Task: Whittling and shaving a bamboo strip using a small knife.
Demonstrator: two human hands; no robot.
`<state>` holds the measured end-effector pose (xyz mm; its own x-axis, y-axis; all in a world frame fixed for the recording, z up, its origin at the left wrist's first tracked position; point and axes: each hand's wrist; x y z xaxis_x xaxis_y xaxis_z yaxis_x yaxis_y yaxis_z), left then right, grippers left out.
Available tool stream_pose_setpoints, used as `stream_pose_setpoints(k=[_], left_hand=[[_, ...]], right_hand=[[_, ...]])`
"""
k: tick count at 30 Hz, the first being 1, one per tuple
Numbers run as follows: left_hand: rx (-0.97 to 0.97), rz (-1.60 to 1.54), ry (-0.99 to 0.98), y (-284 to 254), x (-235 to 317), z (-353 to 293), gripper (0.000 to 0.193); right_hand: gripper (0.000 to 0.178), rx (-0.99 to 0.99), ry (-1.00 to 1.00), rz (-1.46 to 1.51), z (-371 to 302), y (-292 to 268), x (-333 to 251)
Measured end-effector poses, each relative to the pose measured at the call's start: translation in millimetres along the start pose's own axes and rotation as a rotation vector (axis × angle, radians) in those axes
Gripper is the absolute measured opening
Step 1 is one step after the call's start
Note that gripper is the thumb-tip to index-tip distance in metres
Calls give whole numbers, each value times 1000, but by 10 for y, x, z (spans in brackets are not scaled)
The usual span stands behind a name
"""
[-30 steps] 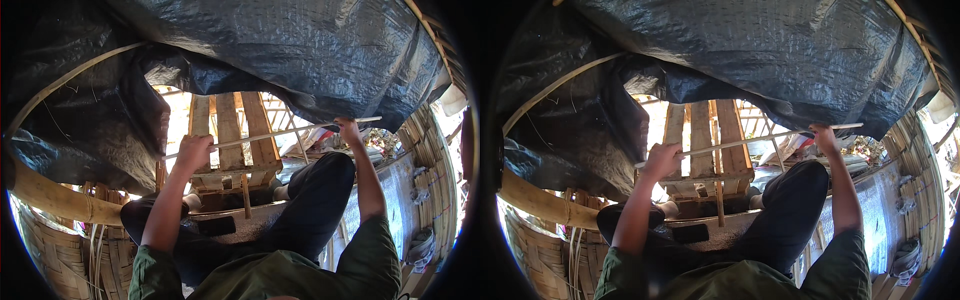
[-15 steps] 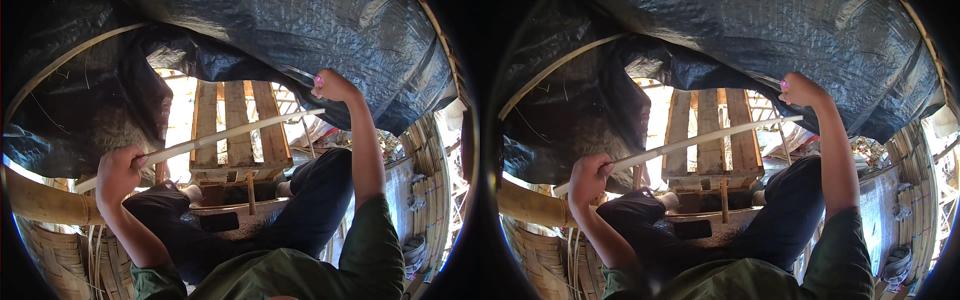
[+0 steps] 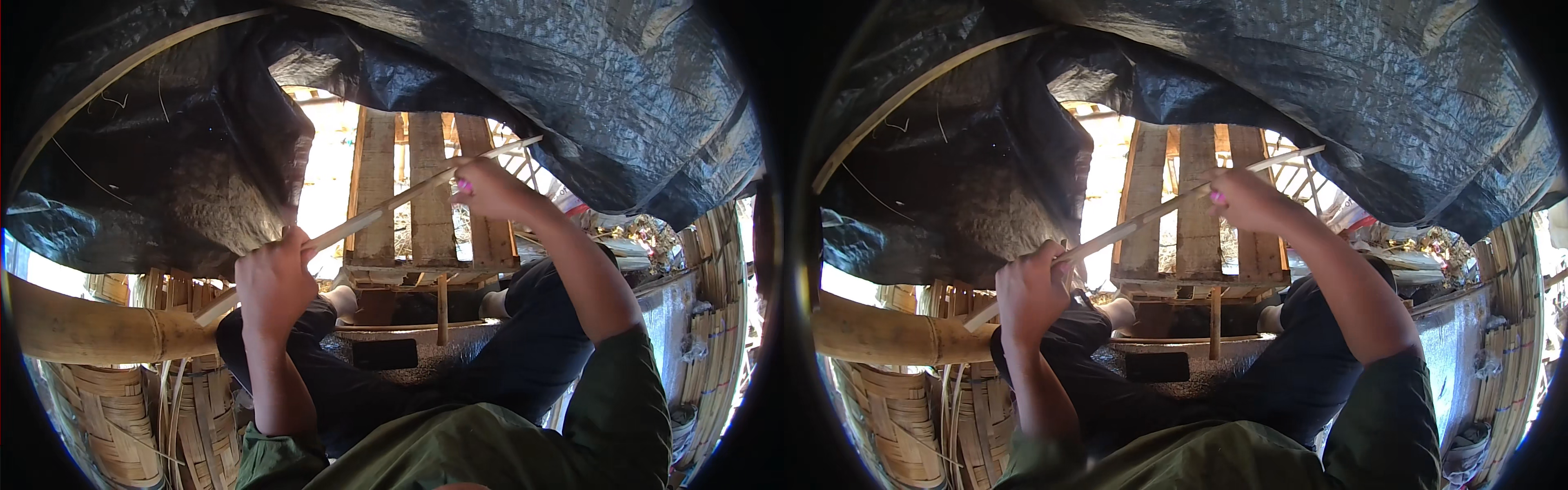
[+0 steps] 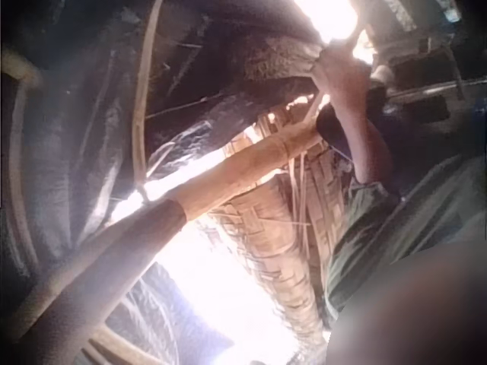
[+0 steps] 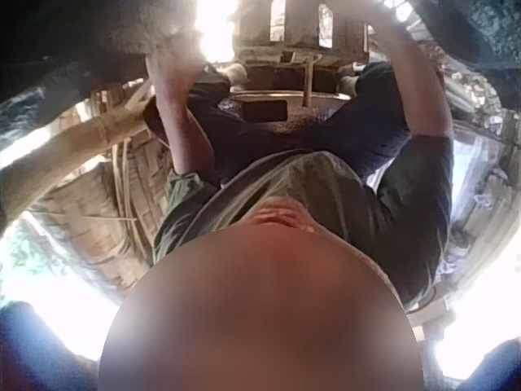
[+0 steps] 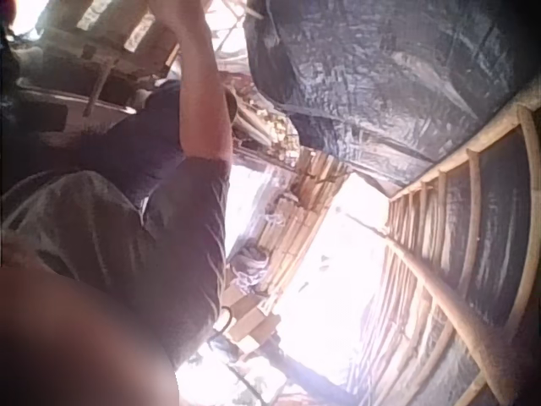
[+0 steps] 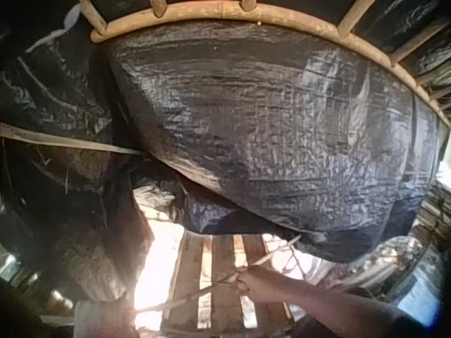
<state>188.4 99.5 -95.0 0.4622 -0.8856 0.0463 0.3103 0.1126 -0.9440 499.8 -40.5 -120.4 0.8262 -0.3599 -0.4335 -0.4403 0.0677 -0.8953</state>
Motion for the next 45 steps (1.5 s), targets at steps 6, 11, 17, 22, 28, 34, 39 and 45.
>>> stream_pose_setpoints(k=[6,11,17,22,28,34,39,45], left_hand=[[-14,-47,63,-36,31,-103,18],[116,-168,115,-255,-92,-233,3],[-20,-271,-253,-815,43,-690,19],[24,-399,-420,-1090,-10,-866,16],[-351,-310,-215,-1219,-82,-805,14],[-693,-657,89,-834,-79,-347,19],[-996,-890,-36,-560,81,-54,14],[-690,-712,299,-251,108,155,15]], right_hand=[[6,64,-126,-266,227,458,-69],[9,33,-131,-220,156,309,-289],[6,-50,-90,-90,-103,73,-456],[11,-167,-90,-16,-233,42,-451],[6,-301,-40,-98,-339,28,-308],[8,-272,12,-124,-432,-51,29],[12,-249,83,-141,-482,-90,327],[17,-168,214,-142,-534,-129,620]])
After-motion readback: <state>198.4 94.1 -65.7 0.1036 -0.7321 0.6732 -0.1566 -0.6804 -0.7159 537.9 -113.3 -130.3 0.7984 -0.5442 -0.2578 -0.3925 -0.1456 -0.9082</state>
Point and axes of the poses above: each hand's wrist, its own z-axis towards the middle knuckle, its own y-axis out of the palm, x = y × z, and after that the axes turned 8 degrees about y, right-handed
